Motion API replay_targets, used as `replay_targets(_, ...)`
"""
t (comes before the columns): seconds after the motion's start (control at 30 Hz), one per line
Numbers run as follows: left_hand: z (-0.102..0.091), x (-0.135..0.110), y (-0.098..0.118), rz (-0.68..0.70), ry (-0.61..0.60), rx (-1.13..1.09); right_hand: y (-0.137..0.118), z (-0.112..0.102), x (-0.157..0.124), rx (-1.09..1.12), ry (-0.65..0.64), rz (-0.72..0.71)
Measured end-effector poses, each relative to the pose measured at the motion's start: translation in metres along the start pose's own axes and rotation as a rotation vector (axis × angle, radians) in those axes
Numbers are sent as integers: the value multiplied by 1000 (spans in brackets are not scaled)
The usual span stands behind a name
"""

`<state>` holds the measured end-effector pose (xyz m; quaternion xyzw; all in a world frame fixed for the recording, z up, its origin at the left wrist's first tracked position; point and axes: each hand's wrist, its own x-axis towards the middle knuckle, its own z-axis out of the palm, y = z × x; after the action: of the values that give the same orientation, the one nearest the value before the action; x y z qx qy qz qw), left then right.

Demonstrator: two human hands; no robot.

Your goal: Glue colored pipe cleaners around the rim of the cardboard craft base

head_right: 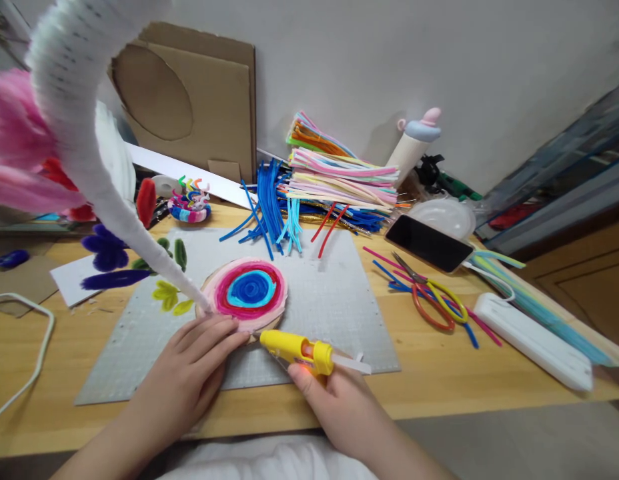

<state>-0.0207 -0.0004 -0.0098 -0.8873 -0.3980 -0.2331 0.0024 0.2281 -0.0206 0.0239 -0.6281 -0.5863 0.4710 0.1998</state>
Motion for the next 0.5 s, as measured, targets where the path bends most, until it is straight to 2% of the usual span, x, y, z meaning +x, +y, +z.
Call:
replay_targets(0.2,0,0,-1,4,-9,4,-5,-3,1,4,-45,-53)
replay_targets(0.5,1,0,-1,2,-12,9,3,0,-3,-31,96,64)
